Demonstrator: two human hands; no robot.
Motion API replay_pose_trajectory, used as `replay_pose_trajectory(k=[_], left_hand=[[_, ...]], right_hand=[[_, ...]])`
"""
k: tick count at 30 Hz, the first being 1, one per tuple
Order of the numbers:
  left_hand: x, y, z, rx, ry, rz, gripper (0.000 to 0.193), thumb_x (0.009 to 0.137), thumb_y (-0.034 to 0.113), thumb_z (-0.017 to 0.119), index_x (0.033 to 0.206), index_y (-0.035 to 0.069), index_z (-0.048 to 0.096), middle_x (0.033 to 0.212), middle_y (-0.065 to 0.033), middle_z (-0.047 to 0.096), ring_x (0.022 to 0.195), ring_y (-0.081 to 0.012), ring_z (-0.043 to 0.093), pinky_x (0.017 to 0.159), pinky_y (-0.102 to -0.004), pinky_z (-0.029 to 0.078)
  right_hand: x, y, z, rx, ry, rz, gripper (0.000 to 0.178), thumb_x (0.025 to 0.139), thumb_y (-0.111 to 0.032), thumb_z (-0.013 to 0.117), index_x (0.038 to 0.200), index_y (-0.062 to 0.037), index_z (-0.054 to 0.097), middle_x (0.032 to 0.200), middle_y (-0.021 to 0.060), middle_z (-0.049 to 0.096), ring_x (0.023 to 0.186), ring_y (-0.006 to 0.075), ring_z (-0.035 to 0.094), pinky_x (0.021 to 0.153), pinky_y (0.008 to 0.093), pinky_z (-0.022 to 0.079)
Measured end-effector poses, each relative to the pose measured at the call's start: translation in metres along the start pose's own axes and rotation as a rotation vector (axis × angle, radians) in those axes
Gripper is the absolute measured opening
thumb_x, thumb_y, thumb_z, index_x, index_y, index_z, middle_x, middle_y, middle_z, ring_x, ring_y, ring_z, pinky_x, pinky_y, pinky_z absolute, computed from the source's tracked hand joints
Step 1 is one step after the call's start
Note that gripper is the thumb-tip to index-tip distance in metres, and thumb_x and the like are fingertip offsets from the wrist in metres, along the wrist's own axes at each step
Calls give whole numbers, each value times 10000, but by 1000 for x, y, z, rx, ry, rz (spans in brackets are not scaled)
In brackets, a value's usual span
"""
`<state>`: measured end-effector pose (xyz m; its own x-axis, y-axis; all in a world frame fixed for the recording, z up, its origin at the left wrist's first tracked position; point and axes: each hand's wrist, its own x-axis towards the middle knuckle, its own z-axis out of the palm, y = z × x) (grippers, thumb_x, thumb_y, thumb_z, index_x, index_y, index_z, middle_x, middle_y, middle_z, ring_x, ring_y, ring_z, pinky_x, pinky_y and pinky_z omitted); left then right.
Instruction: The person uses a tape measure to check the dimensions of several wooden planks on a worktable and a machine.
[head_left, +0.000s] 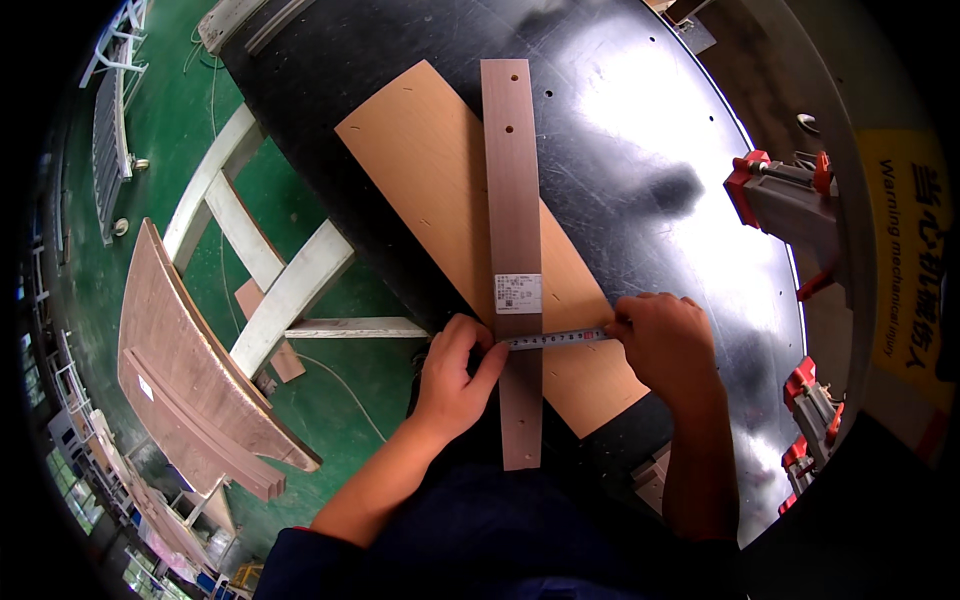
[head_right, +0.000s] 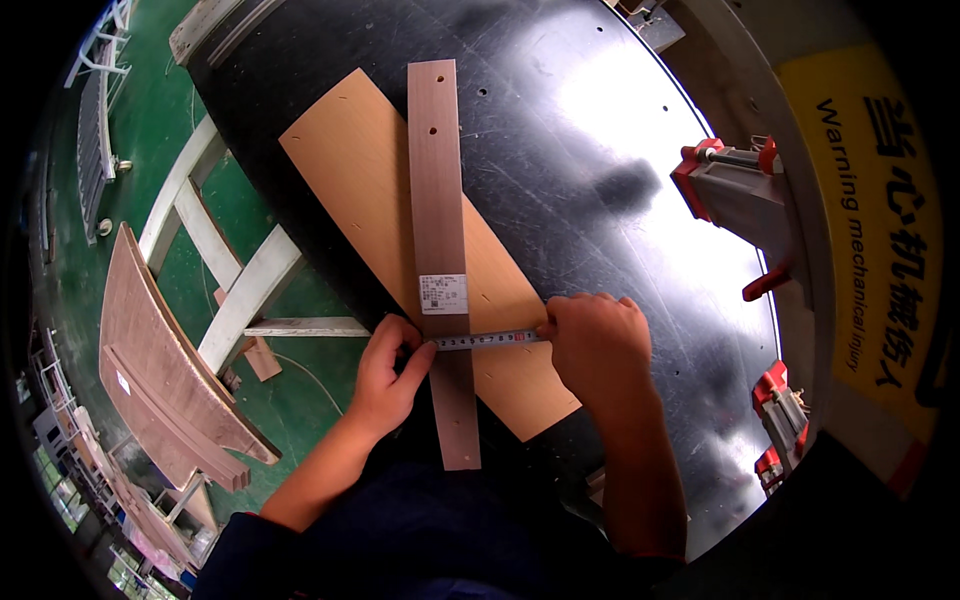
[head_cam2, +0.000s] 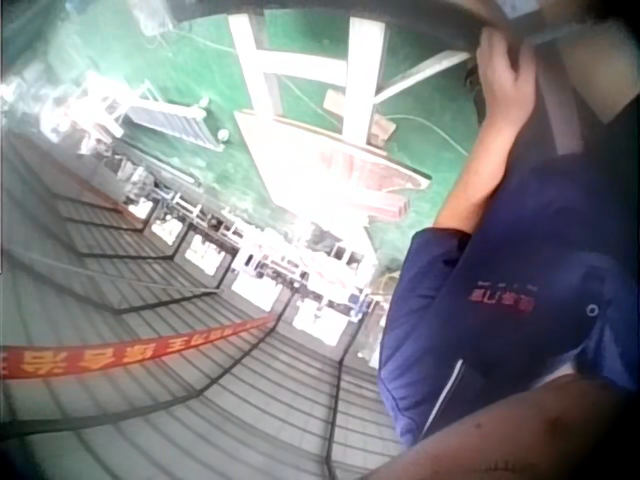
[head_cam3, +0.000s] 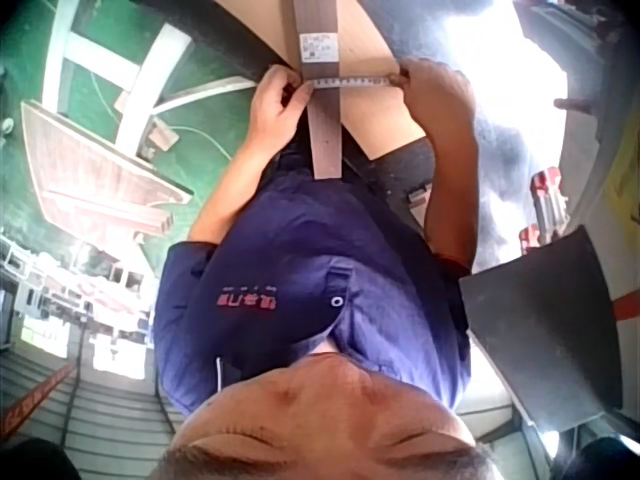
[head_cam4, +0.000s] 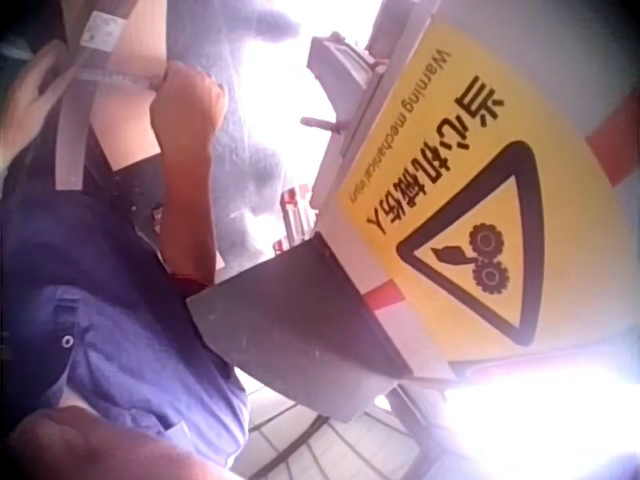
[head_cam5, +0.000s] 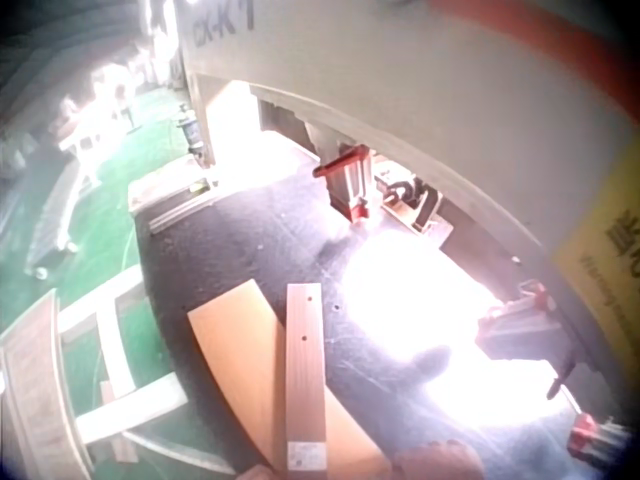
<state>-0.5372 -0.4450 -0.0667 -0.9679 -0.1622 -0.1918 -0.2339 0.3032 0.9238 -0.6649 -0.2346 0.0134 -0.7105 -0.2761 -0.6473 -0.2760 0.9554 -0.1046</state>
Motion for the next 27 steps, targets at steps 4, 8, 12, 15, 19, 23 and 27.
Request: replay_pose_trajectory(k=[4, 8, 12, 15, 19, 23, 27], left_hand=[[0, 1, 2, 4, 17, -18, 163, 887, 91, 693, 857, 20, 549, 826, -110, 549, 757, -294, 551, 702, -380, 408], [0, 4, 6, -4, 45, -66, 169, 904, 112, 682, 852, 19, 551, 814, -108, 547, 758, -295, 548, 706, -385, 408], [2, 6, 8, 5, 68, -83, 180, 905, 122, 675, 839, 14, 548, 803, -110, 542, 747, -298, 545, 700, -392, 407], [2, 8, 9, -2, 74, -98, 178, 901, 118, 671, 833, 10, 546, 800, -114, 538, 742, -302, 544, 694, -396, 406], [3, 8, 9, -4, 74, -101, 176, 898, 116, 666, 831, 8, 545, 798, -118, 535, 742, -306, 544, 688, -400, 404], [3, 9, 9, -2, 76, -106, 179, 900, 120, 662, 826, 8, 544, 798, -120, 534, 736, -308, 541, 684, -403, 399], [3, 8, 10, 13, 66, -99, 182, 904, 109, 655, 832, -4, 532, 806, -117, 519, 733, -277, 527, 682, -378, 403]], right_hand=[[2, -1, -4, 4, -22, 3, 179, 969, -277, 629, 921, -139, 733, 891, 44, 703, 949, 264, 665, 882, 427, 466], [3, -3, -8, 6, -62, 27, 169, 970, -271, 631, 930, -145, 737, 894, 44, 707, 953, 263, 668, 895, 432, 463], [5, -5, -12, 15, -110, 64, 175, 965, -282, 634, 937, -145, 738, 897, 51, 714, 958, 268, 670, 922, 431, 460], [6, -7, -14, 18, -140, 93, 205, 954, -318, 642, 944, -142, 744, 901, 58, 722, 955, 273, 675, 937, 431, 464], [7, -9, -17, 16, -172, 111, 261, 947, -377, 644, 966, -143, 757, 903, 64, 734, 939, 273, 689, 926, 425, 482], [8, -13, -23, 5, -211, 134, 296, 958, -410, 634, 982, -145, 765, 893, 63, 738, 915, 263, 699, 906, 415, 496], [10, -13, -24, 28, -239, 162, 314, 959, -431, 641, 977, -145, 771, 863, 60, 735, 898, 252, 701, 911, 411, 494]])
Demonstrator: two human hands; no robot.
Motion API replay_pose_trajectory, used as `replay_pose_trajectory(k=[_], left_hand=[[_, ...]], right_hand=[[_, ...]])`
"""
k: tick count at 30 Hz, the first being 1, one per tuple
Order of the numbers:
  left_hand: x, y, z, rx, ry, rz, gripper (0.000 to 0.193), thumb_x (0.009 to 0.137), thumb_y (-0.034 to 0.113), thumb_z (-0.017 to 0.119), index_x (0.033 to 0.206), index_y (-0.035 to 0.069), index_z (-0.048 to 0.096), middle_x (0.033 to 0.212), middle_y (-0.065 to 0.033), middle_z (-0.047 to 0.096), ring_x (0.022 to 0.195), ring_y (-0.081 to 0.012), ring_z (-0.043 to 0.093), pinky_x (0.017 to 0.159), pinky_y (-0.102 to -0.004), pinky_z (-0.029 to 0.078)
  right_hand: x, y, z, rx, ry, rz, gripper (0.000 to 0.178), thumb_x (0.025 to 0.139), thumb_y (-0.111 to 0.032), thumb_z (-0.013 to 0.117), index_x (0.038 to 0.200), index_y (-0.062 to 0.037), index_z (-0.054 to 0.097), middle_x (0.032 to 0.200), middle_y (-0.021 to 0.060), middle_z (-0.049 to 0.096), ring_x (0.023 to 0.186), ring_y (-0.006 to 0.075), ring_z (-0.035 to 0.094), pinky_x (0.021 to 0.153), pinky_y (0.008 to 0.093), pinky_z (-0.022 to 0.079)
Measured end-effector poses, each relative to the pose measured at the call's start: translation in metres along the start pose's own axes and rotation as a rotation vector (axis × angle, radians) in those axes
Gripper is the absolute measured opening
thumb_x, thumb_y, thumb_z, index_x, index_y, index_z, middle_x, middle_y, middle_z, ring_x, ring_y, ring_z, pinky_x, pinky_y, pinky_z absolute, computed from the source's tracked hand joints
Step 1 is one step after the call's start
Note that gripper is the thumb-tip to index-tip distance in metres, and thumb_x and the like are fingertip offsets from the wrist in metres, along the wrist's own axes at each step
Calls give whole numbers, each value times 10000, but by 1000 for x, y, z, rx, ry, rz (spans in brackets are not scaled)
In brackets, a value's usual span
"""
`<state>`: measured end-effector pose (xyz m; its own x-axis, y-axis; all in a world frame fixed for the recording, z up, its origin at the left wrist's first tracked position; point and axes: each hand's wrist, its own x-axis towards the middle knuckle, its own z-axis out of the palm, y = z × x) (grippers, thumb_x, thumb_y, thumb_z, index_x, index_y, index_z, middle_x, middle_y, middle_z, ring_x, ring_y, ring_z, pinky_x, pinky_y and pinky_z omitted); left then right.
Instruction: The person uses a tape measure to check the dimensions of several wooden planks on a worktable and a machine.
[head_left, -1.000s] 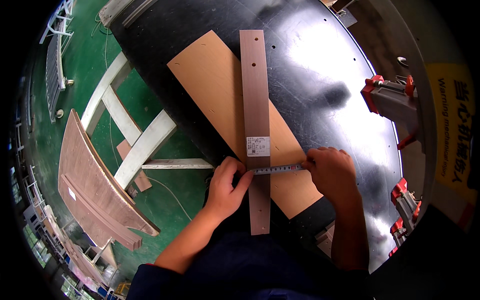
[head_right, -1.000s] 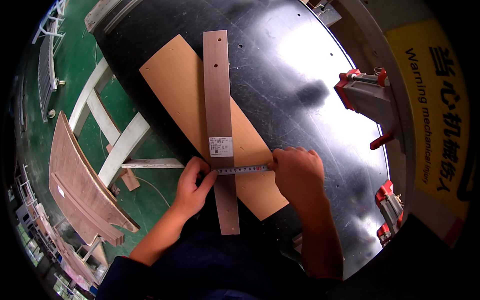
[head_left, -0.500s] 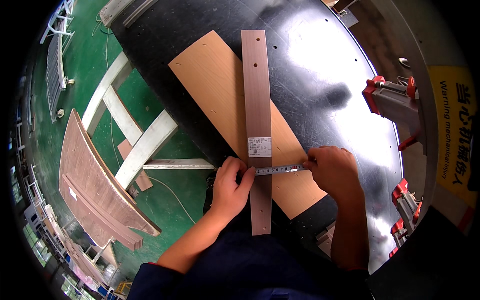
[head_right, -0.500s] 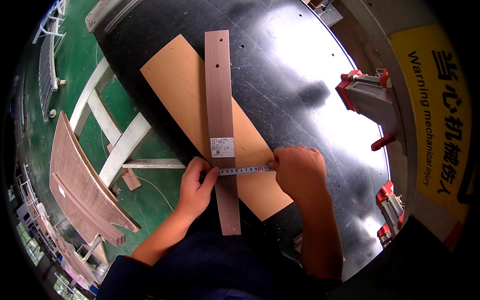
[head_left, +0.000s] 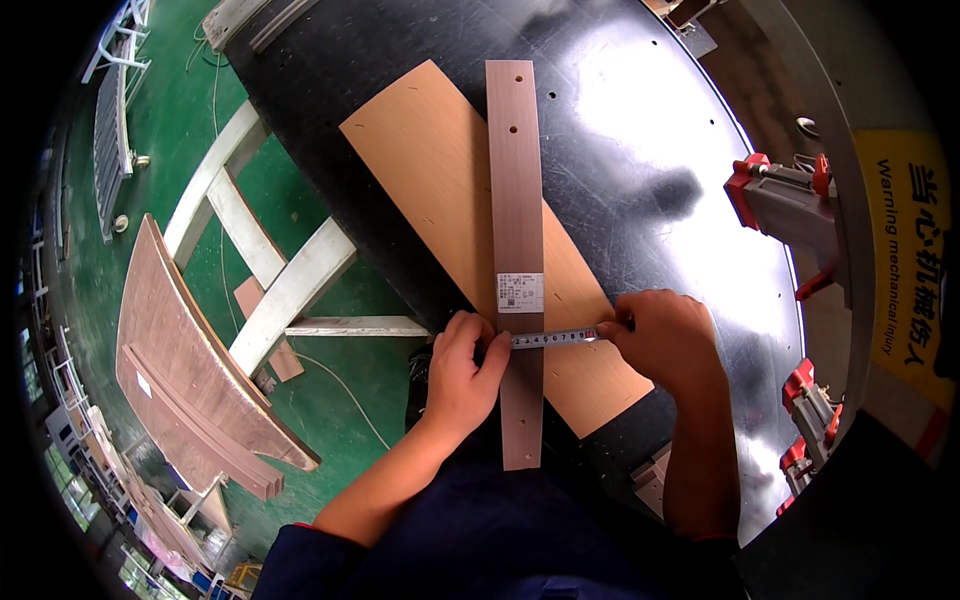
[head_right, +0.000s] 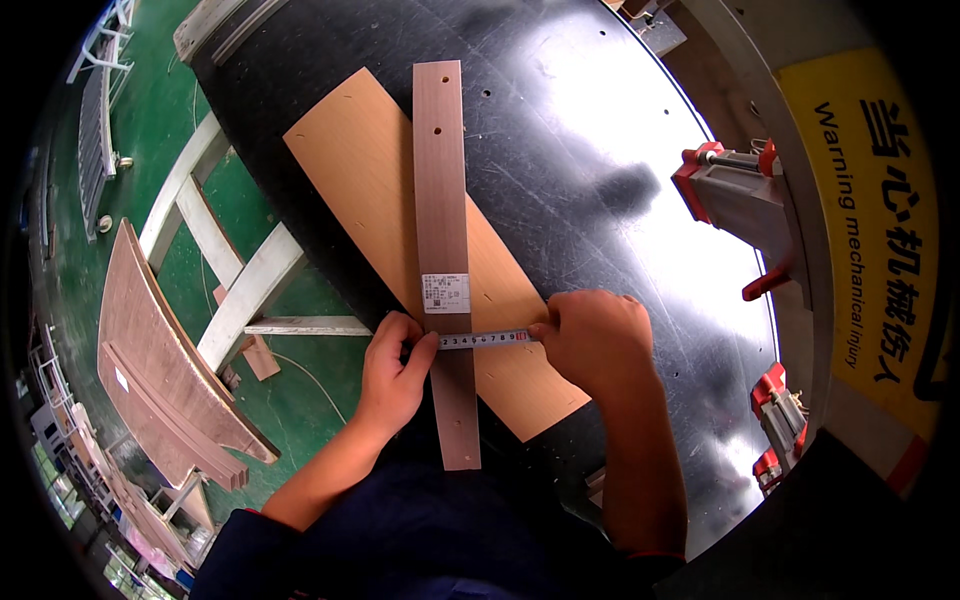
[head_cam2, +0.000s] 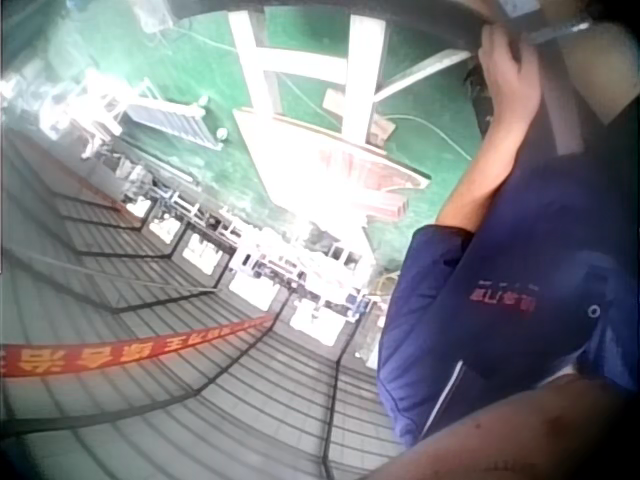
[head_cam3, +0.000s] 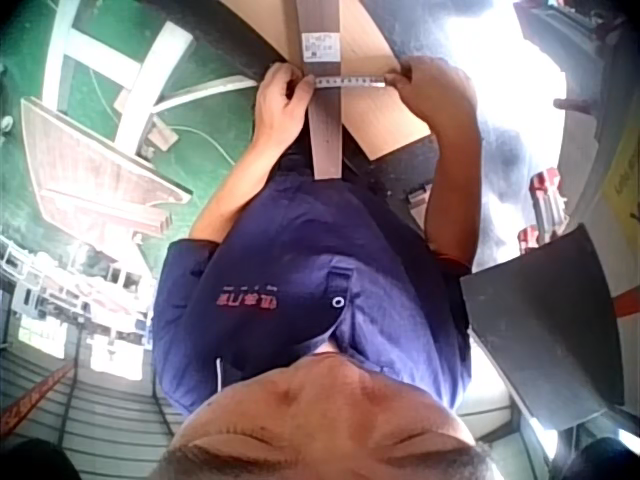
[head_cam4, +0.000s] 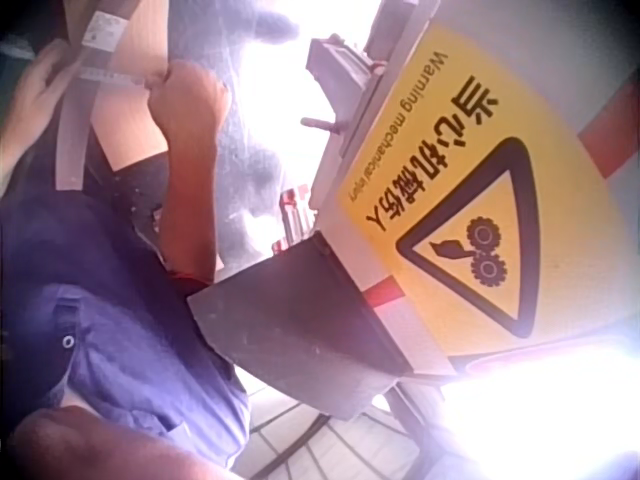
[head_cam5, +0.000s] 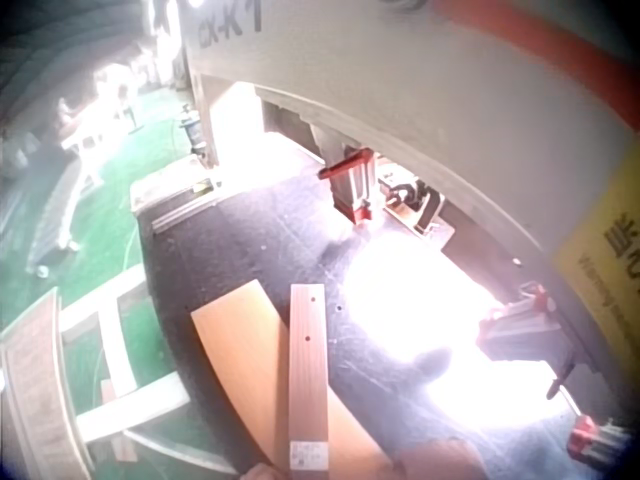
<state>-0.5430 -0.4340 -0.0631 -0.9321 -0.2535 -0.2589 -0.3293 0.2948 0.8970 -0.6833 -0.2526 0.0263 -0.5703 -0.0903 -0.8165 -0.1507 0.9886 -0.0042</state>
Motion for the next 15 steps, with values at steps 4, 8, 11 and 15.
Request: replay_pose_trajectory(k=[4, 8, 11, 15], left_hand=[[0, 0, 0, -2, 2, -2, 182, 905, 110, 654, 832, -2, 531, 808, -114, 520, 734, -275, 526, 682, -377, 401], [0, 1, 1, 2, 11, -4, 181, 904, 124, 656, 824, 12, 540, 802, -115, 535, 732, -303, 538, 682, -403, 391], [0, 0, 1, -3, 14, -6, 179, 903, 122, 656, 825, 11, 540, 801, -116, 534, 732, -303, 537, 684, -403, 392], [0, 0, 1, 1, 9, 0, 177, 903, 121, 654, 824, 11, 539, 798, -117, 531, 732, -305, 535, 683, -405, 389]], right_hand=[[1, 1, 0, 6, -7, 1, 333, 951, -452, 649, 982, -145, 774, 846, 61, 735, 882, 248, 703, 912, 407, 492], [2, 0, -2, -5, -21, 4, 348, 948, -467, 648, 990, -146, 776, 848, 61, 739, 868, 244, 705, 916, 405, 488], [2, -1, -4, -3, -32, 10, 350, 948, -472, 647, 991, -151, 780, 841, 59, 740, 860, 241, 707, 914, 402, 489], [2, -1, -3, -4, -25, 17, 355, 946, -478, 648, 987, -152, 783, 832, 56, 739, 858, 238, 708, 903, 399, 494]])
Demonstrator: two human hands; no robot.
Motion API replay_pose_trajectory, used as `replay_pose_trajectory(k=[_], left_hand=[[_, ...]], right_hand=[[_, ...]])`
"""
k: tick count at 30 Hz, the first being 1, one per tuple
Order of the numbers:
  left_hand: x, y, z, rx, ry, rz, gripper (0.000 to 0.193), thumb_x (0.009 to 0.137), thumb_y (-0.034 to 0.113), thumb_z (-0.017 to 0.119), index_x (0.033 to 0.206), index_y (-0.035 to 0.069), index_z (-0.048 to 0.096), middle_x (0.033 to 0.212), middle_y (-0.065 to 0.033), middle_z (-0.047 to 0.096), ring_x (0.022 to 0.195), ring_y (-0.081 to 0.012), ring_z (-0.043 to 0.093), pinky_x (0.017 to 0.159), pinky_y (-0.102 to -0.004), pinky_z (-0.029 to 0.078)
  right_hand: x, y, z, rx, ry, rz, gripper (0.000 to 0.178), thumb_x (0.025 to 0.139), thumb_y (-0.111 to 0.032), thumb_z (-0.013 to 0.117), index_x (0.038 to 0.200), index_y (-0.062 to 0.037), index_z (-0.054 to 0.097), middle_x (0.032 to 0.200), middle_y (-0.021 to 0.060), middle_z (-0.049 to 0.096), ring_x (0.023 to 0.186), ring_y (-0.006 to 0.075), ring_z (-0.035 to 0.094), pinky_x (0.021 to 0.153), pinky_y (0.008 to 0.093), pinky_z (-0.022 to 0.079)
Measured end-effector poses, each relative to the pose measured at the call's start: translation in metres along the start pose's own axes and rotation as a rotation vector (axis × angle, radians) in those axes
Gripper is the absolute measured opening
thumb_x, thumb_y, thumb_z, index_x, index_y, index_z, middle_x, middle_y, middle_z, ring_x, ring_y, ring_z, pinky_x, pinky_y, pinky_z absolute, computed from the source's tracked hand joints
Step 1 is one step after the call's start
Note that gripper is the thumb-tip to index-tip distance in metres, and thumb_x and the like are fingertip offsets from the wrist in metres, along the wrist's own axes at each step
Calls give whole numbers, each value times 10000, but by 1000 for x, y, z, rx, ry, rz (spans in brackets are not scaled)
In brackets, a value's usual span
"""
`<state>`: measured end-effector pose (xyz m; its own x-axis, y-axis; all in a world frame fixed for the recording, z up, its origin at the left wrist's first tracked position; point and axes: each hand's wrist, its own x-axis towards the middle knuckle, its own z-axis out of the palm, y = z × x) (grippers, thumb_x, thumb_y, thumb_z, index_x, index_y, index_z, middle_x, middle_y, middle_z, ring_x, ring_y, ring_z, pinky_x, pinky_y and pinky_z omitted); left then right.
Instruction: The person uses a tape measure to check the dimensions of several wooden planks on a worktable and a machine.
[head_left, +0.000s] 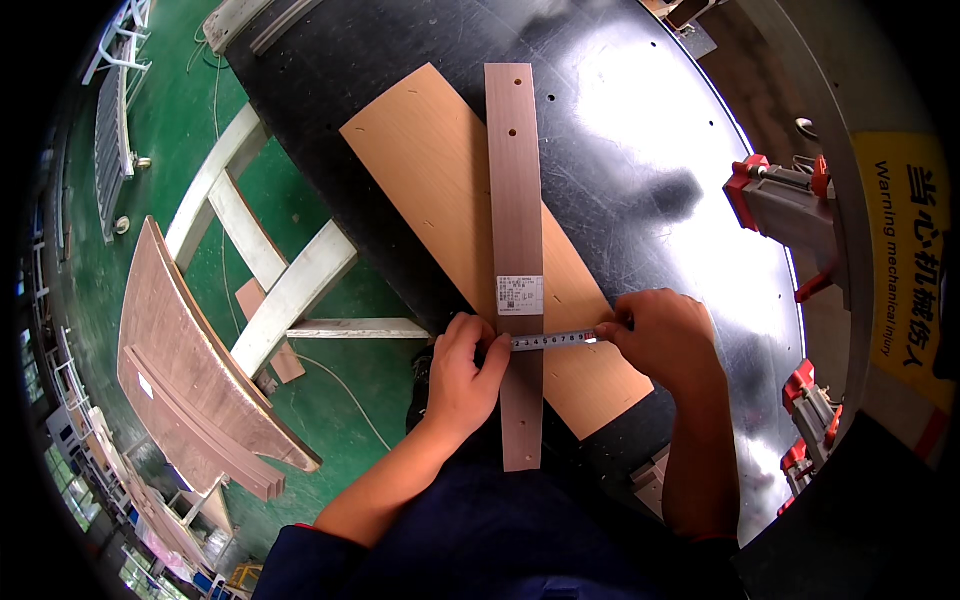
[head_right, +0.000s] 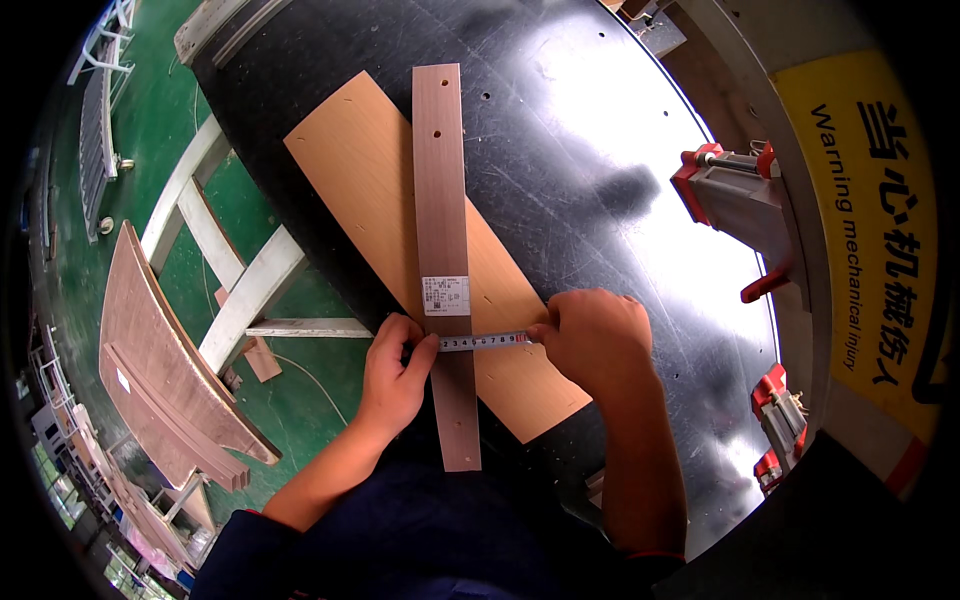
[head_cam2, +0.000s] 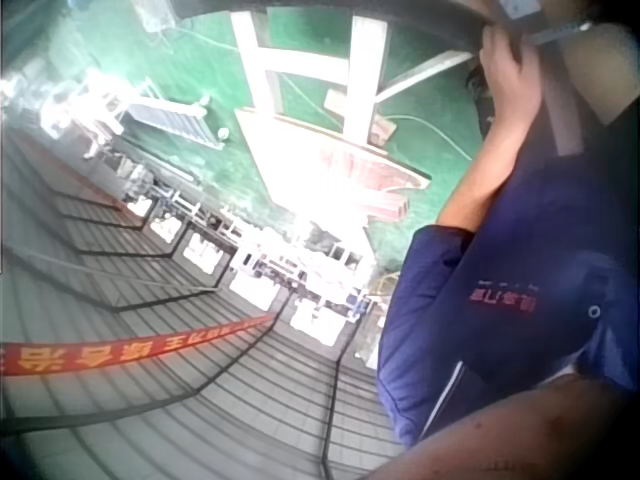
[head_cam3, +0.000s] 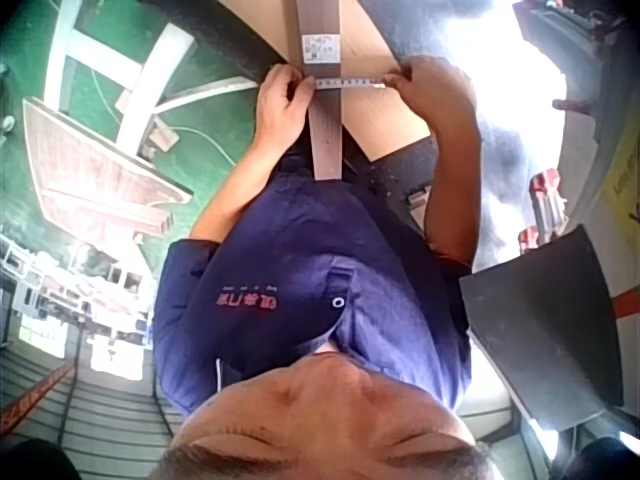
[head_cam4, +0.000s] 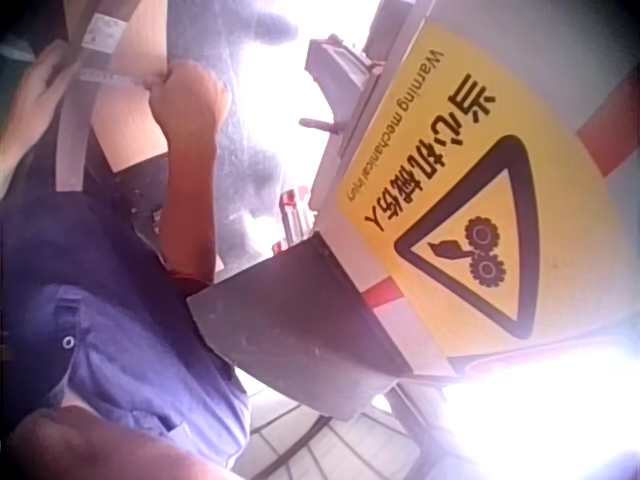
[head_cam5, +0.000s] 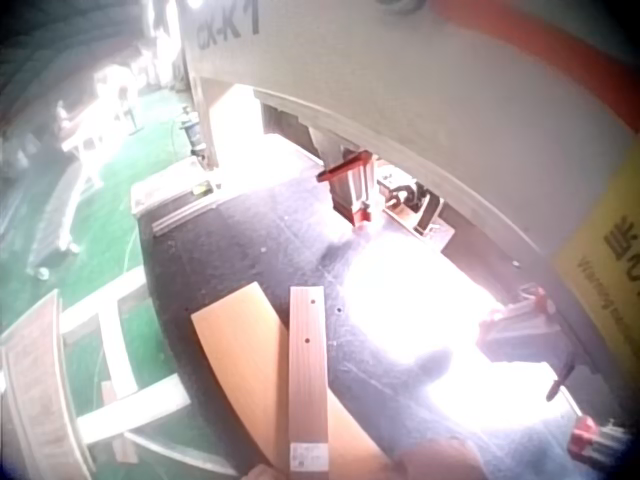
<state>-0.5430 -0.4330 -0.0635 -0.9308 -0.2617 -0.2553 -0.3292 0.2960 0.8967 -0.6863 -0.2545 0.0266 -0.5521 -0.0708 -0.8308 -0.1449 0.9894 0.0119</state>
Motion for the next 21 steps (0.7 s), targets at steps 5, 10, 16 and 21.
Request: replay_pose_trajectory(k=[5, 10, 16, 21], left_hand=[[2, 1, 0, 2, -1, -1, 179, 902, 122, 652, 821, 12, 537, 794, -117, 529, 733, -306, 533, 684, -405, 384], [1, 1, -1, 12, -9, 2, 177, 900, 119, 652, 820, 12, 536, 793, -117, 528, 738, -307, 532, 686, -404, 383], [1, 2, 0, 14, 0, 20, 180, 899, 115, 650, 813, 11, 530, 793, -121, 526, 739, -314, 532, 679, -407, 379], [2, 2, -1, 1, -3, 5, 185, 896, 114, 650, 805, 10, 527, 791, -124, 526, 725, -318, 528, 669, -415, 378]], right_hand=[[3, 0, -3, 5, -23, 6, 355, 942, -479, 653, 990, -151, 783, 839, 56, 742, 858, 239, 709, 898, 395, 499], [2, 1, -1, 13, -14, -3, 352, 937, -474, 661, 995, -150, 782, 849, 59, 745, 865, 244, 712, 903, 397, 501], [2, 1, -2, 25, -20, 1, 341, 939, -465, 662, 1009, -154, 784, 863, 58, 749, 870, 245, 713, 900, 395, 505], [3, 0, -3, 21, -38, 8, 329, 947, -457, 657, 1012, -162, 787, 868, 51, 752, 873, 239, 715, 896, 391, 508]])
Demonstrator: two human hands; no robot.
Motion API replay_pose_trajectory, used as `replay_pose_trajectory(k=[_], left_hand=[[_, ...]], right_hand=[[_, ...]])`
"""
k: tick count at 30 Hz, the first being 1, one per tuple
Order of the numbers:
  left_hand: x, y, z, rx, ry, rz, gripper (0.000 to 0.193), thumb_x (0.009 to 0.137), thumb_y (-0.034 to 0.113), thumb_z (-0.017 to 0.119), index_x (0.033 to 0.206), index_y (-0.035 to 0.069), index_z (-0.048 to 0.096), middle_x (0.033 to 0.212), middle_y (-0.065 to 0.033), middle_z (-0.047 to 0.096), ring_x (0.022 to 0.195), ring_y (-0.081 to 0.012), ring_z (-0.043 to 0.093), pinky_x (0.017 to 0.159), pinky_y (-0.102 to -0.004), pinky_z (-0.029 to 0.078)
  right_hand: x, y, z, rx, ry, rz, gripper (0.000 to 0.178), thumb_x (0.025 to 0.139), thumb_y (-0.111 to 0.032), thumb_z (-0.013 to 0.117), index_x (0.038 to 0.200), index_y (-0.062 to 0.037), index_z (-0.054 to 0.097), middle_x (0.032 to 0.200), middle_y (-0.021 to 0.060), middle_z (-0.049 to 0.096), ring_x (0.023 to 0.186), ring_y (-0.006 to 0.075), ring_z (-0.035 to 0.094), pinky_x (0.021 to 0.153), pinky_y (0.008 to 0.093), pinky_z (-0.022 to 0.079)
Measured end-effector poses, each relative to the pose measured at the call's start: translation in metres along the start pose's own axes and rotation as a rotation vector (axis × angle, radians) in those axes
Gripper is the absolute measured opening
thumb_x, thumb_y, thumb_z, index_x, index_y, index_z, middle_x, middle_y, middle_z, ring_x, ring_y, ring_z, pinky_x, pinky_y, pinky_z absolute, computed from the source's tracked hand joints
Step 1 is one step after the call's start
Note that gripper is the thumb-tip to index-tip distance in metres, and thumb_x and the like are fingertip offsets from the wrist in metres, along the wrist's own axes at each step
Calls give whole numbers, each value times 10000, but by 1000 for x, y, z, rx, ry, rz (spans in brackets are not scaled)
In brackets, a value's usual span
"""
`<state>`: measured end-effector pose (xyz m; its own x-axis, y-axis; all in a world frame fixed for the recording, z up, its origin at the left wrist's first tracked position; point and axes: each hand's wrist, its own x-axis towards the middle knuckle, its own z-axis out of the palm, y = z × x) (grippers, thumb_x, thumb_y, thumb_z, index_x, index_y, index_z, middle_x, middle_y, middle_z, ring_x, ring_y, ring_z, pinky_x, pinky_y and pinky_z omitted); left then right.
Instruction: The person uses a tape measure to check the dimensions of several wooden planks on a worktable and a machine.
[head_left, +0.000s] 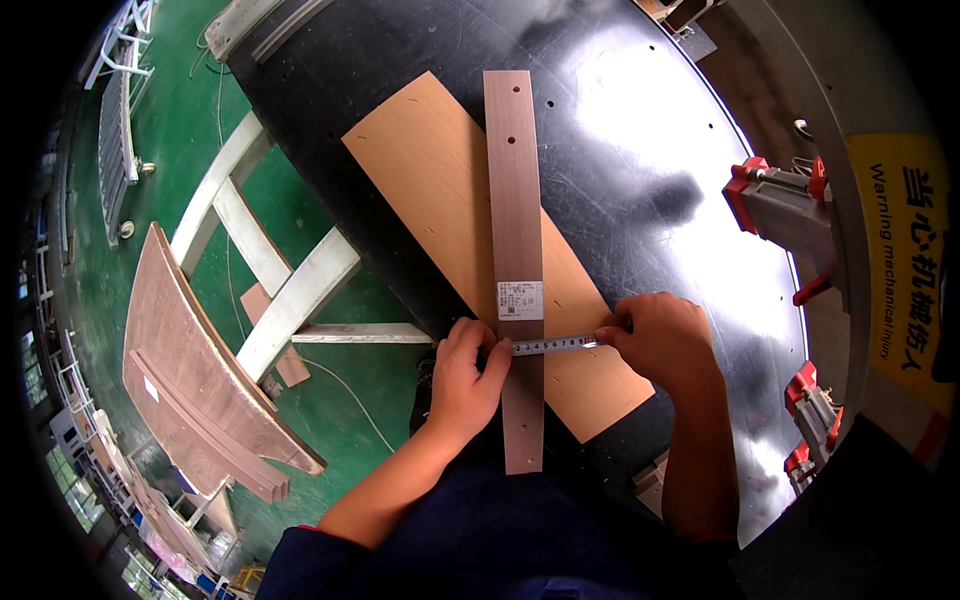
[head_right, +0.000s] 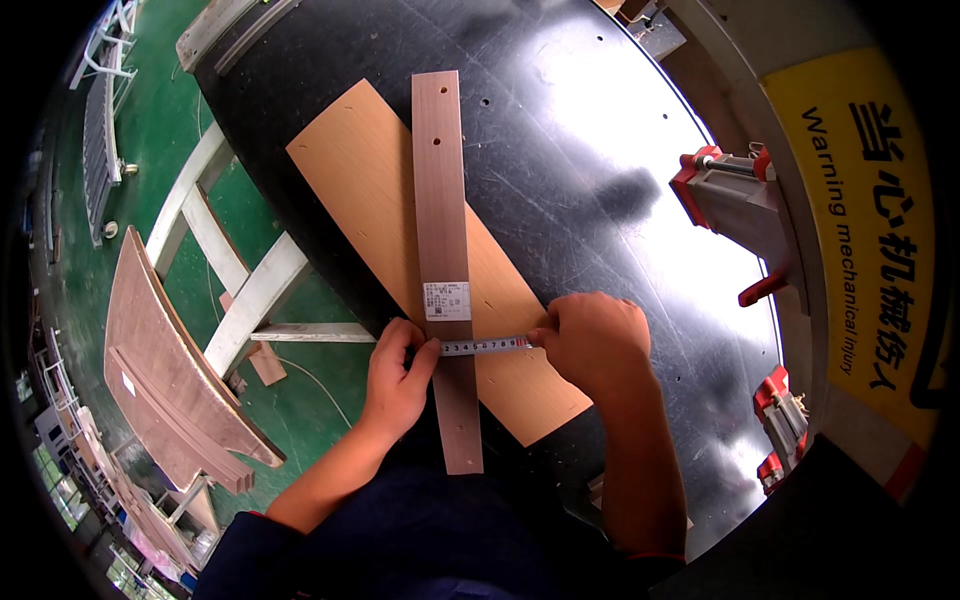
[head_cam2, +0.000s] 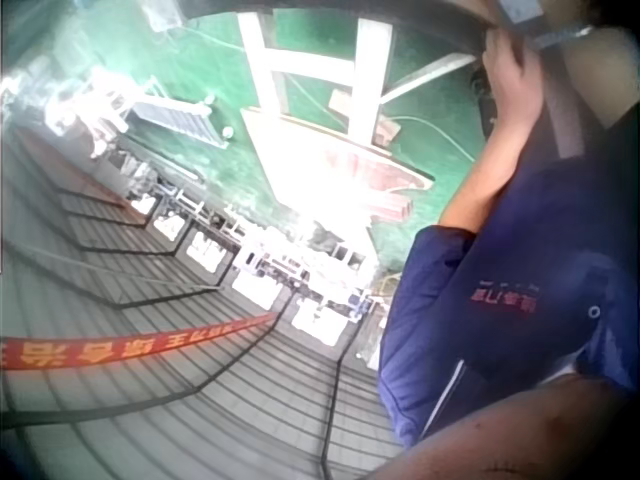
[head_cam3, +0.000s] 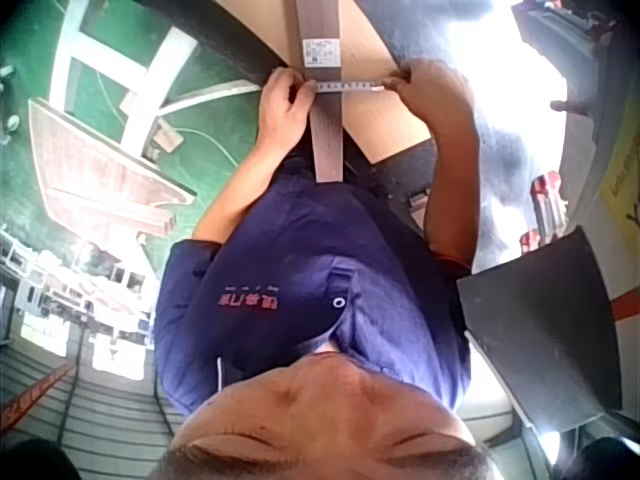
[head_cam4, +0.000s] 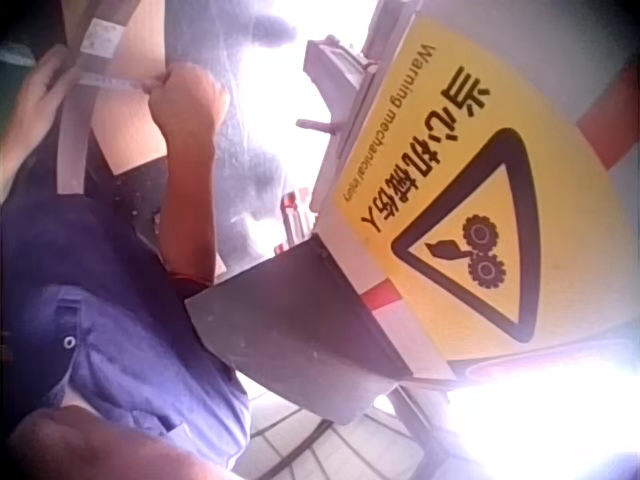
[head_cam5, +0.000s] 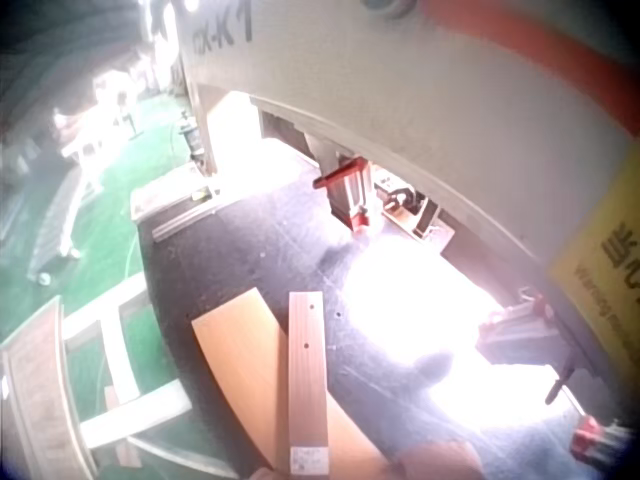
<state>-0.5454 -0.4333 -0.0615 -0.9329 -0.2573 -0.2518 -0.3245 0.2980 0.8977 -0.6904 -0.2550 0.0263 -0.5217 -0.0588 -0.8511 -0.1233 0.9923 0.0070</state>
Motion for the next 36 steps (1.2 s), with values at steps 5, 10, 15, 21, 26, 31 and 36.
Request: replay_pose_trajectory(k=[5, 10, 15, 21, 26, 31, 36], left_hand=[[0, 0, 1, 12, 4, 2, 183, 895, 114, 650, 805, 10, 528, 788, -124, 525, 722, -317, 528, 668, -416, 379], [0, -2, 1, 8, 6, 7, 178, 895, 116, 650, 809, 14, 532, 787, -122, 524, 723, -312, 526, 667, -413, 374], [0, -1, 0, 12, -1, 7, 178, 897, 120, 648, 810, 16, 533, 786, -120, 522, 725, -309, 525, 667, -410, 369], [0, -2, 0, 9, -2, 19, 183, 903, 127, 646, 815, 12, 534, 791, -126, 526, 726, -318, 530, 666, -415, 373], [0, -2, 0, 8, -1, 24, 190, 912, 132, 642, 815, 9, 535, 796, -134, 529, 724, -330, 535, 662, -421, 376], [-1, -4, 0, 12, -4, 41, 189, 925, 141, 636, 829, 16, 533, 795, -124, 530, 730, -321, 534, 673, -418, 374], [-1, -4, 0, 25, -6, 50, 185, 931, 149, 632, 840, 23, 532, 795, -115, 530, 735, -313, 533, 683, -414, 373]], right_hand=[[0, 1, 1, -3, 15, -10, 329, 949, -460, 654, 1013, -166, 788, 870, 45, 754, 873, 229, 716, 899, 386, 507], [1, 0, 1, -5, 0, 0, 323, 946, -455, 658, 1022, -169, 789, 881, 44, 757, 883, 230, 716, 893, 384, 512], [0, 0, 0, -6, 5, -6, 320, 942, -452, 665, 1029, -171, 791, 889, 43, 758, 889, 229, 716, 889, 383, 515], [2, 0, 1, -1, 1, 3, 318, 936, -451, 674, 1019, -168, 792, 883, 45, 756, 885, 233, 715, 875, 377, 520], [2, 2, 1, 3, 6, -6, 326, 931, -460, 681, 1020, -167, 793, 884, 49, 754, 888, 233, 714, 863, 377, 523], [4, 3, 4, 3, 9, 3, 324, 925, -459, 689, 1018, -167, 792, 882, 52, 752, 890, 239, 713, 860, 382, 523], [4, 2, 4, 6, 12, 8, 321, 920, -457, 695, 1013, -166, 793, 882, 54, 752, 891, 244, 713, 855, 385, 526]])
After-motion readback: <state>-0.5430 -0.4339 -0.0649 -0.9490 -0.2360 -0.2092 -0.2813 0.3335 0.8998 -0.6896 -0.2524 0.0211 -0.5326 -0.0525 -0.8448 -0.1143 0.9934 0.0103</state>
